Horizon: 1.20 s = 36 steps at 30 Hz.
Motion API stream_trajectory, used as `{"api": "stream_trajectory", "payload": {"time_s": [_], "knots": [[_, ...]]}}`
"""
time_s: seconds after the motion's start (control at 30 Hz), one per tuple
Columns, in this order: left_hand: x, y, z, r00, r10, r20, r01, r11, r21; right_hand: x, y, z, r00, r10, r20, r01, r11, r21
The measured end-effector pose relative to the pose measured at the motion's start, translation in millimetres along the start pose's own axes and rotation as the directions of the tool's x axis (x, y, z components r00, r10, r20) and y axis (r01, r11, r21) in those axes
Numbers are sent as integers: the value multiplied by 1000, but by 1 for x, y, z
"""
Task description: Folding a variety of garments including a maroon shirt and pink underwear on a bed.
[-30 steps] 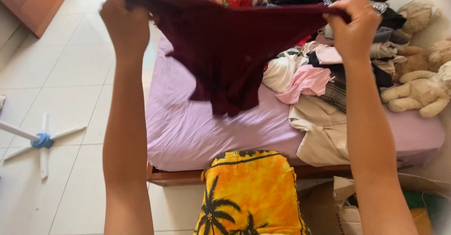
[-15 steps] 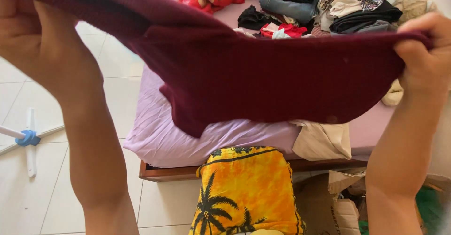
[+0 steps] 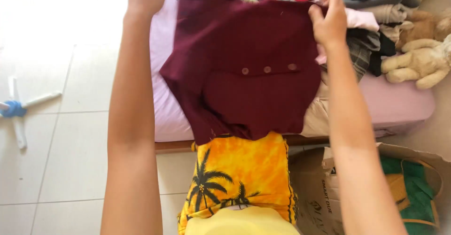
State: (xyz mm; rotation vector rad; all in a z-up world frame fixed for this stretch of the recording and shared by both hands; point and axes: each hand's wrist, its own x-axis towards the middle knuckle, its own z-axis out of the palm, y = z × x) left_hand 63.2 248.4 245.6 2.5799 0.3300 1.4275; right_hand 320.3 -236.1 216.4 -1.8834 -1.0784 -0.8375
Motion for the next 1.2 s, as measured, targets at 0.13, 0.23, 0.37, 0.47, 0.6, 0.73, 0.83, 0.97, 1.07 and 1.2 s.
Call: {"api": "stream_trajectory", "payload": {"time_s": [0.13,0.23,0.37,0.47,0.6,0.73,0.83,0.97,1.07,1.2], "knots": [[-150,53,-3,971,212,107,-225,966,127,-102,-66,-8,783,465,413,-436,884,-169],[-280,105,-27,834,108,541,50,962,-269,-279,-60,-15,848,-44,528,92,994,-66],[-352,140,-56,805,58,590,161,937,-311,-310,-112,-35,716,243,655,-412,904,115],[-373,139,-40,886,10,464,103,971,-217,-318,-110,-24,805,231,547,-368,917,154],[-335,151,-60,903,-104,417,256,910,-327,-283,-115,-20,757,416,505,-512,857,63],[-293,169,-115,952,-164,257,267,855,-444,-250,-104,-59,775,463,430,-610,728,313],[-273,183,-149,954,-28,299,165,881,-444,-233,-96,-93,642,491,589,-709,672,214],[-302,182,-141,881,-50,470,269,871,-412,-175,-163,-82,387,520,762,-503,811,-298],[-326,189,-134,885,21,466,205,880,-429,-189,-207,-51,672,107,733,-103,993,-50],[-349,202,-136,916,-75,395,252,872,-420,-204,-290,-1,652,-119,748,-274,884,379]]}}
